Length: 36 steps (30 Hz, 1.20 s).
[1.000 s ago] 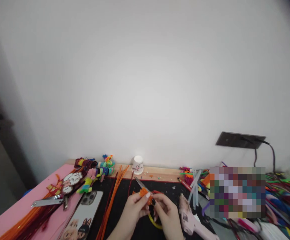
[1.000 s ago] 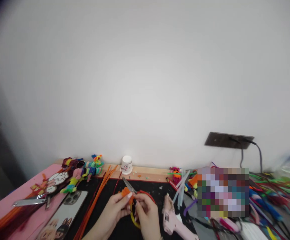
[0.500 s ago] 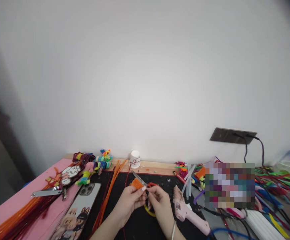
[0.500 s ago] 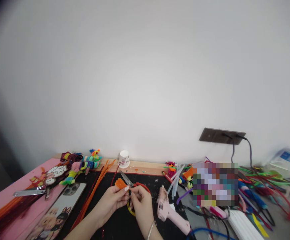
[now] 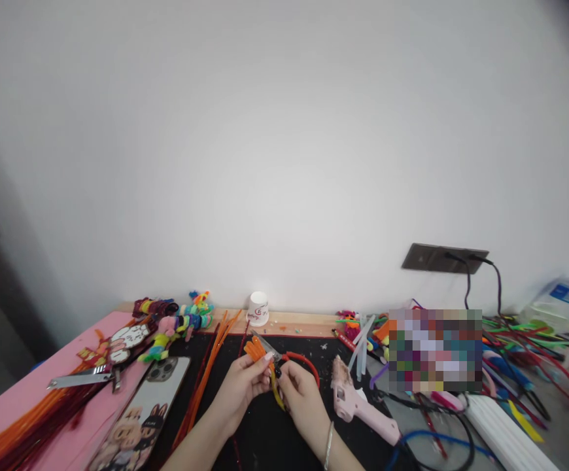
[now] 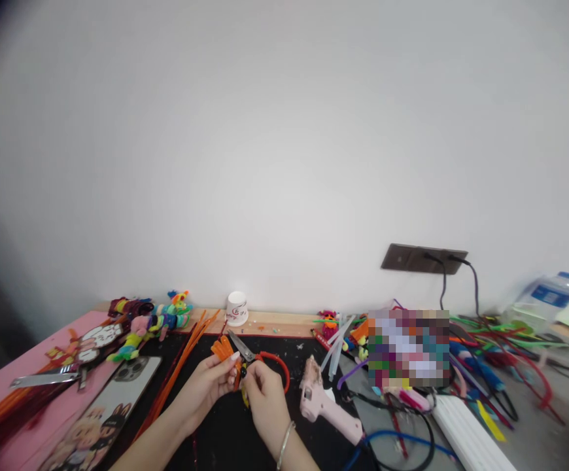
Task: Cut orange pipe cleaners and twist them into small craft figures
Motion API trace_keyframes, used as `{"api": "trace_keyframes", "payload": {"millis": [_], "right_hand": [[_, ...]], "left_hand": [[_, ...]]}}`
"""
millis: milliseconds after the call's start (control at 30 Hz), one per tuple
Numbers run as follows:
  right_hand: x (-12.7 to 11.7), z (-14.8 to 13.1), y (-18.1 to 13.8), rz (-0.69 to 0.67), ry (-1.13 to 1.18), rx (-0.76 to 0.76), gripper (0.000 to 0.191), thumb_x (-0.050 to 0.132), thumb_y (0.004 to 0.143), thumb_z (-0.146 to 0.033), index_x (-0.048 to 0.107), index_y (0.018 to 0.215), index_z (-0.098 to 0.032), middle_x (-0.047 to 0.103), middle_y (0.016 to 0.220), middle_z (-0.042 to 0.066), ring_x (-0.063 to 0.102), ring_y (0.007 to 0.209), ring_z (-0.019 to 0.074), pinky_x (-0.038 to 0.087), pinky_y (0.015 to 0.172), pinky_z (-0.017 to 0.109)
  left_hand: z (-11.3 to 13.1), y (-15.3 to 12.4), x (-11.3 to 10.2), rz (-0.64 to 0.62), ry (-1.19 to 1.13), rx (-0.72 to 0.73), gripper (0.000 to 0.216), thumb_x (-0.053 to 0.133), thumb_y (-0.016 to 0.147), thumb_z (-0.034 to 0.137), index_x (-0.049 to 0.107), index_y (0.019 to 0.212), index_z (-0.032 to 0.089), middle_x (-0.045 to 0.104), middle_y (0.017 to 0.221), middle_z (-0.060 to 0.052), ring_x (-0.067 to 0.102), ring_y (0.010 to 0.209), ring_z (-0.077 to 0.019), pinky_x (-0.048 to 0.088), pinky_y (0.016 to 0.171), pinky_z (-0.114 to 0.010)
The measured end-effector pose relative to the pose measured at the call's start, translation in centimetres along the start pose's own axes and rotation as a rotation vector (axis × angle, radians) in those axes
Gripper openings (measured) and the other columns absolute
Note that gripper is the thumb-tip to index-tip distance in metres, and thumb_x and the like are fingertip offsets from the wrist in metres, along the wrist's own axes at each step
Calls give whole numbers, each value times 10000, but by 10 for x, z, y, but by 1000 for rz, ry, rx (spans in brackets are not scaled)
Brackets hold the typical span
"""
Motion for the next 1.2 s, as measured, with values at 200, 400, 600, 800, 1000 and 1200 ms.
{"api": "trace_keyframes", "payload": {"millis": [200,400,600,800,1000,1200], "right_hand": [[-14,-6,-3,117,-39,-49,324,496,863,-383,353,615,-233,322,554,-72,280,499,104,230,451,231],[-23,-22,-4,162,-127,-109,343,487,855,-393,366,583,-224,349,570,-55,322,552,122,259,507,242],[-6,-12,-4,-17,-43,-53,377,508,864,-475,413,610,-213,382,586,-50,335,547,115,259,503,236],[10,-2,-6,-172,27,7,443,474,875,-576,447,631,-208,408,543,-49,345,500,110,249,483,237],[-25,-12,-5,154,-2,-18,432,510,837,-538,357,575,-230,330,527,-63,275,503,106,208,465,239],[-48,-16,-11,383,-42,-50,416,513,820,-503,308,570,-242,305,534,-68,267,514,111,226,469,246]], "left_hand": [[4,-2,5,-48,205,-20,452,874,533,466,590,650,134,581,526,37,490,466,-57,399,505,-185],[-7,-9,18,-264,471,-86,400,815,617,468,602,651,132,572,507,26,473,421,-63,359,459,-190],[-16,-20,28,-440,560,-141,321,757,685,415,634,599,131,569,503,11,470,423,-69,381,451,-189],[-15,-27,32,-475,603,-176,283,757,668,380,665,579,128,553,464,18,431,381,-64,332,415,-191],[-5,-14,22,-314,588,-74,362,751,679,458,622,572,137,585,506,5,518,456,-96,399,505,-218],[19,-13,31,-198,728,222,189,745,687,333,708,659,150,624,553,-7,546,513,-142,418,560,-255]]}}
Point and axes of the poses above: each hand's wrist, its own y-axis towards the middle knuckle, its own x-axis out of the palm, z = x × y, the point moved 10 cm from there along y, towards the middle knuckle
